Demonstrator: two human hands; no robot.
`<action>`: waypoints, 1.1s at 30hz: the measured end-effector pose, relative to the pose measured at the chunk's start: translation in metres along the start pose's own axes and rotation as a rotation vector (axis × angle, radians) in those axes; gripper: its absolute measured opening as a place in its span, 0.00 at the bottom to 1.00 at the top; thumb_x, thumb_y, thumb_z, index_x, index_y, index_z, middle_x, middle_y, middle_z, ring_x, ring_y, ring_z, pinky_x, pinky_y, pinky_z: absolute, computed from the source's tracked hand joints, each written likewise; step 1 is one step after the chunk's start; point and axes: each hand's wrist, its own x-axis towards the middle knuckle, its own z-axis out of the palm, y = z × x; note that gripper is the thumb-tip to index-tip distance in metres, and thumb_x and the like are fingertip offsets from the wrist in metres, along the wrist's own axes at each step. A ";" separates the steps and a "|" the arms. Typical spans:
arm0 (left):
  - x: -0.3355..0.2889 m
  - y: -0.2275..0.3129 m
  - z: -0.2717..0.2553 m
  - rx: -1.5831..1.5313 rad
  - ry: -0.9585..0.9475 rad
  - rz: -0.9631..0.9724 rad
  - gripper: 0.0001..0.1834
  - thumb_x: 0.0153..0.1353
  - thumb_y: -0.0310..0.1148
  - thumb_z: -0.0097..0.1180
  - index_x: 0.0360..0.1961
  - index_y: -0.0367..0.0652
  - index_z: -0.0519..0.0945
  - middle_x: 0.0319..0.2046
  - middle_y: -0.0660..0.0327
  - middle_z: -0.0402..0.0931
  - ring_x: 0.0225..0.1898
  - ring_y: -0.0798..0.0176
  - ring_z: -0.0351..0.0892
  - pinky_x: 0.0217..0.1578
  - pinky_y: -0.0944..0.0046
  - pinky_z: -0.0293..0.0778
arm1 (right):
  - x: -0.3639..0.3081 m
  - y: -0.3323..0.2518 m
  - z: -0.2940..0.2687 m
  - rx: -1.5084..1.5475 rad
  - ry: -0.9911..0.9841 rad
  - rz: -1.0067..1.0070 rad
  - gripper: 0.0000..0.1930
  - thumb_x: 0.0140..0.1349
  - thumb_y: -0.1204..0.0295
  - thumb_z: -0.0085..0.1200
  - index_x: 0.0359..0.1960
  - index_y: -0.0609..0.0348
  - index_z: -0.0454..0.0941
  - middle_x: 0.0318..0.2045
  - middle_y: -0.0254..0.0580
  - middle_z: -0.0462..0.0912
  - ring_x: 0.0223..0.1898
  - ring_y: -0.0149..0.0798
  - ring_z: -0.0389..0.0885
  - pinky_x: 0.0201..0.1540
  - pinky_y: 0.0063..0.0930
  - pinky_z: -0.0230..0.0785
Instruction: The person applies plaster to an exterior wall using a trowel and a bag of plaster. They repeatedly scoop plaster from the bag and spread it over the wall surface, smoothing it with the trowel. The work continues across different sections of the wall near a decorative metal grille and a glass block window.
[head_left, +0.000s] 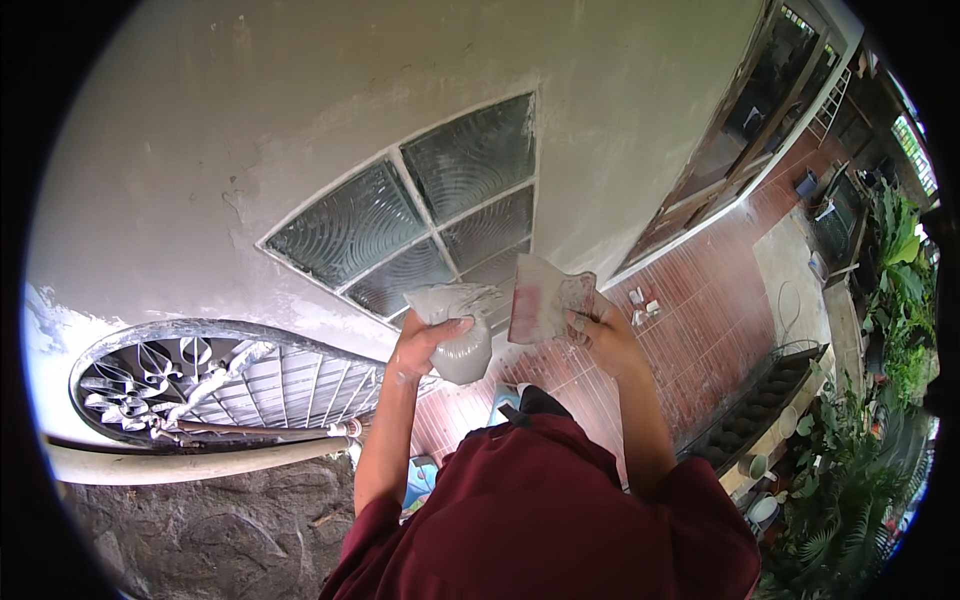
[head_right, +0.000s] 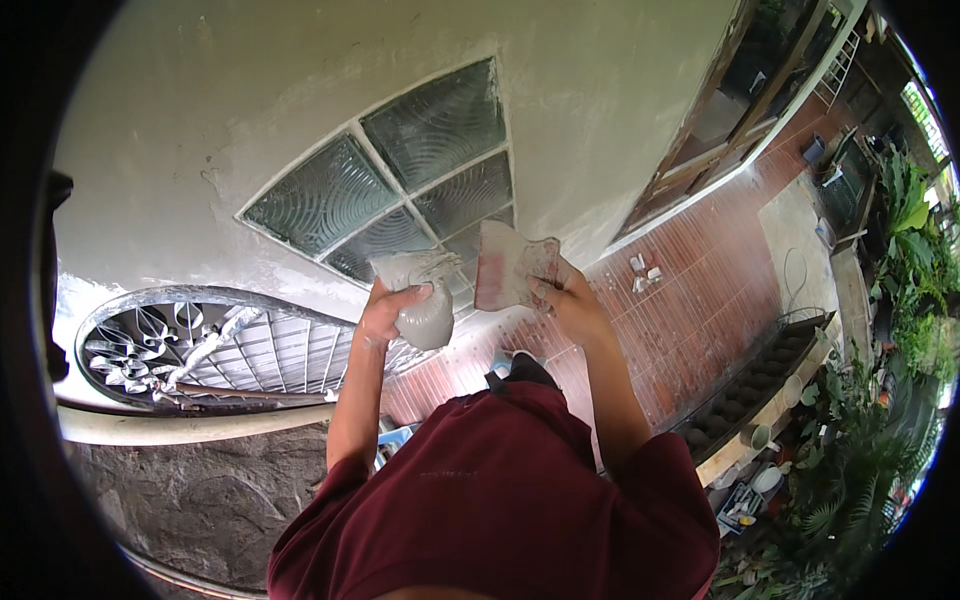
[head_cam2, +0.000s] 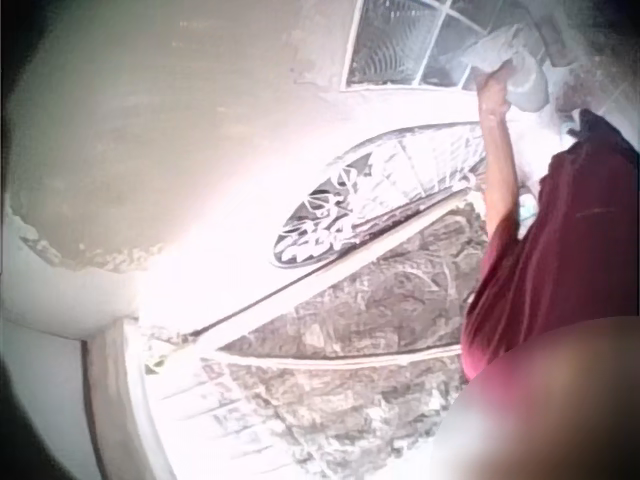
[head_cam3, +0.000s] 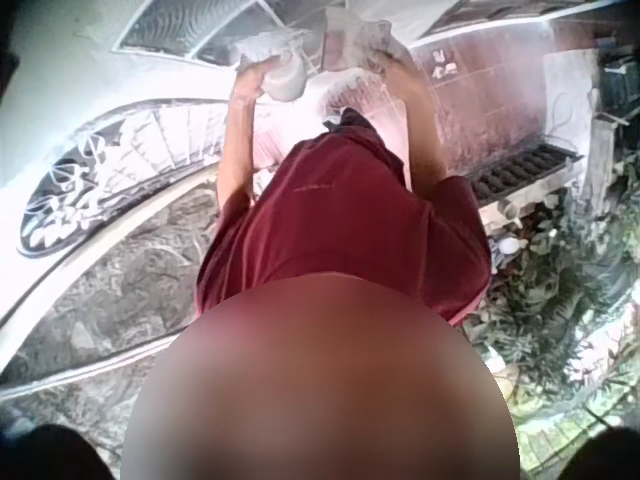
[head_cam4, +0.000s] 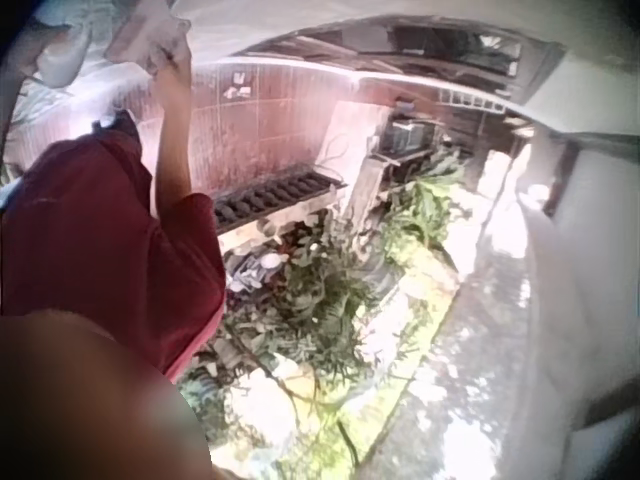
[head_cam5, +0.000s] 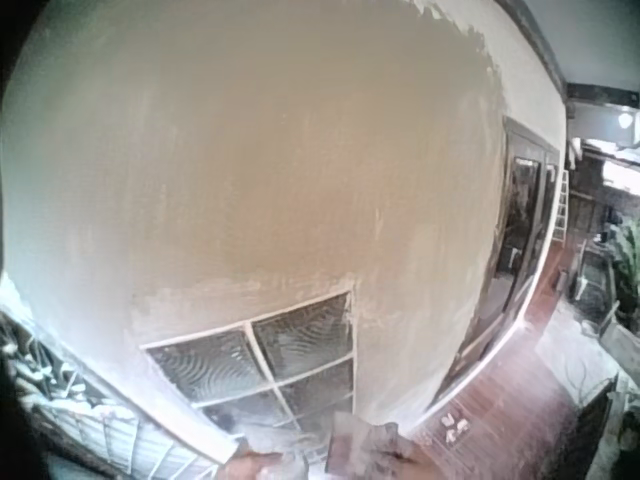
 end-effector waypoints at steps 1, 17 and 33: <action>-0.001 0.004 0.003 0.032 -0.026 -0.007 0.25 0.51 0.24 0.67 0.52 0.34 0.76 0.42 0.55 0.81 0.43 0.60 0.81 0.46 0.61 0.76 | 0.000 -0.002 0.003 -0.070 -0.019 -0.005 0.21 0.66 0.82 0.48 0.61 0.66 0.66 0.51 0.39 0.78 0.49 0.30 0.77 0.50 0.25 0.71; 0.002 0.017 0.009 0.286 -0.014 -0.034 0.21 0.49 0.19 0.67 0.47 0.33 0.79 0.41 0.56 0.83 0.42 0.63 0.81 0.45 0.64 0.75 | 0.004 0.002 0.013 0.186 -0.041 0.102 0.19 0.62 0.82 0.54 0.55 0.65 0.72 0.43 0.35 0.80 0.39 0.27 0.77 0.41 0.22 0.70; 0.017 0.007 0.018 1.314 0.124 -0.033 0.22 0.44 0.41 0.70 0.41 0.45 0.85 0.39 0.44 0.82 0.44 0.42 0.82 0.46 0.50 0.76 | 0.011 0.038 -0.029 0.391 0.065 0.125 0.16 0.63 0.83 0.51 0.53 0.66 0.73 0.47 0.43 0.81 0.48 0.39 0.81 0.53 0.35 0.76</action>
